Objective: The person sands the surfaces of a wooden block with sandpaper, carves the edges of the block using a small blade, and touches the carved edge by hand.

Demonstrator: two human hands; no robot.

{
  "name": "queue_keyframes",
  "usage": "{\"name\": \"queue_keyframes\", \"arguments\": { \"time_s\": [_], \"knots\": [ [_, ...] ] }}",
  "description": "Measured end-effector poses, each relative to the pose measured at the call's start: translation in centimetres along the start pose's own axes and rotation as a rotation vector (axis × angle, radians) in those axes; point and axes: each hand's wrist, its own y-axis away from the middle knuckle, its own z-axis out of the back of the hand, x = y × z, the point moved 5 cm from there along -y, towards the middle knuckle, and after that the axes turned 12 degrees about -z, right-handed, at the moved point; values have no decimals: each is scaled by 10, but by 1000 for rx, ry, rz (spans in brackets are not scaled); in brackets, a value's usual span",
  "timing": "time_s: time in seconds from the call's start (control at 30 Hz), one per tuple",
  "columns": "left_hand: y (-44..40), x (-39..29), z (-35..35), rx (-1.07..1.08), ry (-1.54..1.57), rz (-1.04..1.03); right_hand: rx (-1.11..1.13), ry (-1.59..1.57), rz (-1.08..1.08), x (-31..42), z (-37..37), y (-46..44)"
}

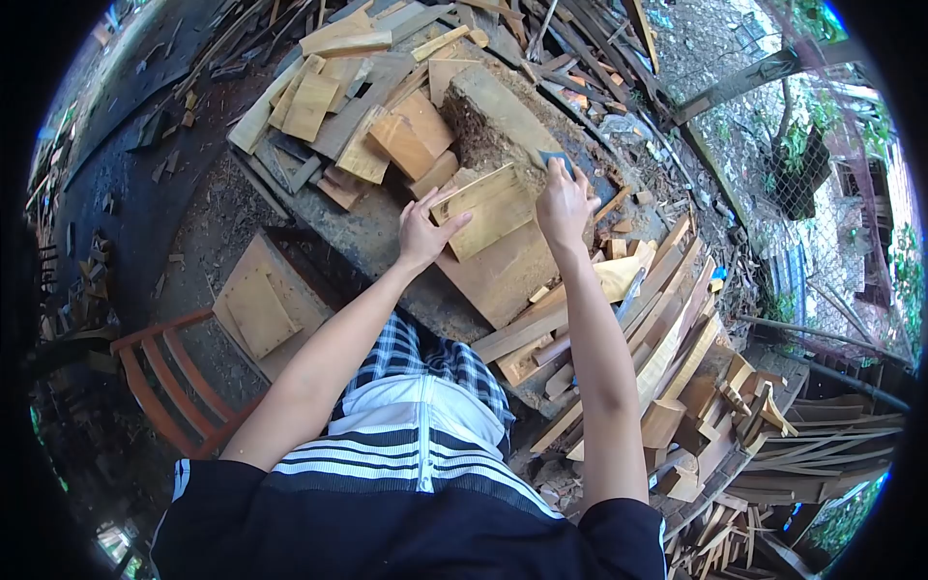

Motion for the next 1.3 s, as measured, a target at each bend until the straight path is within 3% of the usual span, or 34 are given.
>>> {"name": "queue_keyframes", "arguments": {
  "time_s": [0.07,0.1,0.17,0.23,0.3,0.37,0.43,0.5,0.57,0.63,0.7,0.77,0.83,0.9,0.93,1.03,1.07,1.17,1.23,1.3],
  "knots": [
    [-7,-4,3,42,7,50,-1,-363,-74,-17,5,-2],
    [-4,-5,6,39,15,66,12,-352,-67,-22,1,0],
    [-7,-2,8,116,125,86,27,-572,55,-10,17,4],
    [-7,1,11,180,135,69,-24,-530,143,10,24,12],
    [-7,-1,13,216,101,18,10,-135,322,45,40,20],
    [-9,-2,13,219,91,44,11,-102,319,55,31,21],
    [-6,1,12,216,85,72,-19,152,340,72,13,32],
    [-6,6,9,169,134,-21,-181,34,528,88,20,68],
    [-7,6,8,188,116,-4,-123,-6,534,84,24,51],
    [-5,7,5,200,96,9,-22,63,371,74,27,21],
    [-6,9,4,183,110,-31,-36,236,397,88,22,27],
    [-2,21,-2,152,103,-36,30,246,553,116,25,61],
    [-2,23,-1,115,94,-39,115,113,563,110,28,56],
    [-6,7,5,149,55,-39,6,81,437,81,19,21],
    [-4,7,7,105,79,-26,130,66,352,74,26,13],
    [-3,5,7,120,61,-13,11,130,452,97,17,54],
    [-2,15,-1,125,66,-19,-118,120,544,109,21,79],
    [-1,28,-4,-22,29,-147,19,-121,652,99,21,80],
    [1,12,3,69,-20,-45,-148,-140,515,73,18,56],
    [2,9,6,72,-28,-31,-156,-145,450,72,10,63]
  ]
}}
